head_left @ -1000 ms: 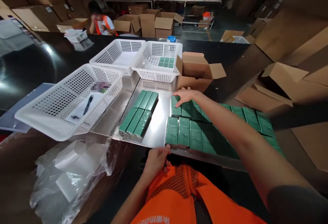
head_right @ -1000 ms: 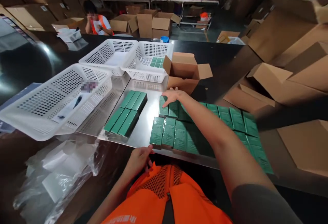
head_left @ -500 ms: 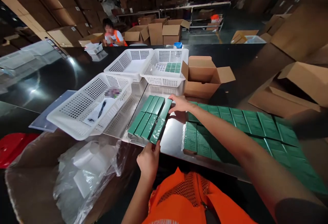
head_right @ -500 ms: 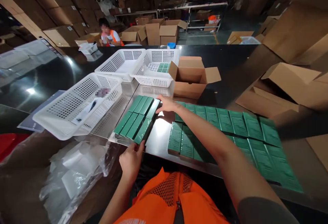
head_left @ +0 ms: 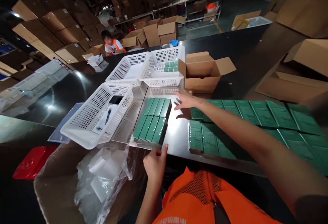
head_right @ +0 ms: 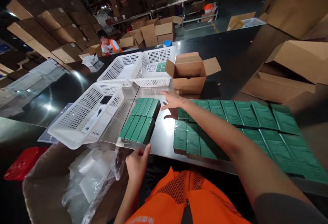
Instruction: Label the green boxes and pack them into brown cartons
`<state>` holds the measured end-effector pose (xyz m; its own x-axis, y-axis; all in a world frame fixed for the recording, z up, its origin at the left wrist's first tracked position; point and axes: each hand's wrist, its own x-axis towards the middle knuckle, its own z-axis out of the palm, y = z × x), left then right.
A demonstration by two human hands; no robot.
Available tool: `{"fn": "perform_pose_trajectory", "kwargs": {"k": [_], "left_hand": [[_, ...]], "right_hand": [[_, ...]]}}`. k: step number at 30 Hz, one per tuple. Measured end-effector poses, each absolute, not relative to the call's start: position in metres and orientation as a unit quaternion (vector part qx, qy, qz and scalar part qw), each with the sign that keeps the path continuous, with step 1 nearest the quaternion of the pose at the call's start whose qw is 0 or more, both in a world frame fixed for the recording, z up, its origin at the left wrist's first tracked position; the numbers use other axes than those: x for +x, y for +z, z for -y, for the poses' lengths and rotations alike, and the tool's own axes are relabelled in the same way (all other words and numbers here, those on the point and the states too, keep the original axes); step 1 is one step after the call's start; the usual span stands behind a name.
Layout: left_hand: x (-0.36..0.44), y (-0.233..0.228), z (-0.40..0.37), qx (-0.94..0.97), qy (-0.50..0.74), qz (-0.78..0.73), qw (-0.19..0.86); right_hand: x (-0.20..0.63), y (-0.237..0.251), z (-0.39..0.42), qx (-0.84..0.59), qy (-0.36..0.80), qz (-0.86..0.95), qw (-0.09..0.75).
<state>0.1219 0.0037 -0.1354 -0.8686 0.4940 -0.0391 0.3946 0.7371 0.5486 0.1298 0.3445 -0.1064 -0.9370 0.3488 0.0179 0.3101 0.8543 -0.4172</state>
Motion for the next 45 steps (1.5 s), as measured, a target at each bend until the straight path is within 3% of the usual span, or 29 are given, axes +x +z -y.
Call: {"fn": "perform_pose_trajectory", "kwargs": {"k": [5,9,15,22,33,37,41,43,45], "left_hand": [[0.156,-0.134,-0.021,0.199,0.403,-0.73,0.515],[0.167,-0.148,-0.054,0.176,0.411,-0.683,0.578],[0.167,-0.145,-0.063,0.174,0.401,-0.752,0.494],[0.141,-0.118,-0.03,0.227,0.283,-0.927,0.094],[0.127,-0.127,-0.013,0.258,0.155,-0.953,0.037],[0.087,-0.114,0.021,0.273,0.259,-0.926,0.025],[-0.006,-0.111,0.027,0.26,0.477,-0.839,0.019],[-0.052,-0.118,0.006,0.249,0.65,-0.708,0.119],[-0.084,-0.128,-0.024,0.258,0.679,-0.666,0.171]], "right_hand": [[0.173,-0.083,-0.387,-0.22,0.148,0.954,-0.137],[0.19,-0.081,-0.385,-0.22,0.125,0.951,-0.179],[0.19,-0.087,-0.374,-0.192,0.138,0.962,-0.138],[0.162,-0.107,-0.348,-0.206,0.274,0.938,0.045],[0.147,-0.118,-0.32,-0.188,0.3,0.933,0.07],[0.171,-0.117,-0.283,-0.235,0.399,0.877,0.13],[0.173,-0.132,-0.201,-0.377,0.574,0.695,0.211],[0.16,-0.141,-0.166,-0.421,0.595,0.641,0.241],[0.143,-0.147,-0.146,-0.456,0.587,0.611,0.272]]}}
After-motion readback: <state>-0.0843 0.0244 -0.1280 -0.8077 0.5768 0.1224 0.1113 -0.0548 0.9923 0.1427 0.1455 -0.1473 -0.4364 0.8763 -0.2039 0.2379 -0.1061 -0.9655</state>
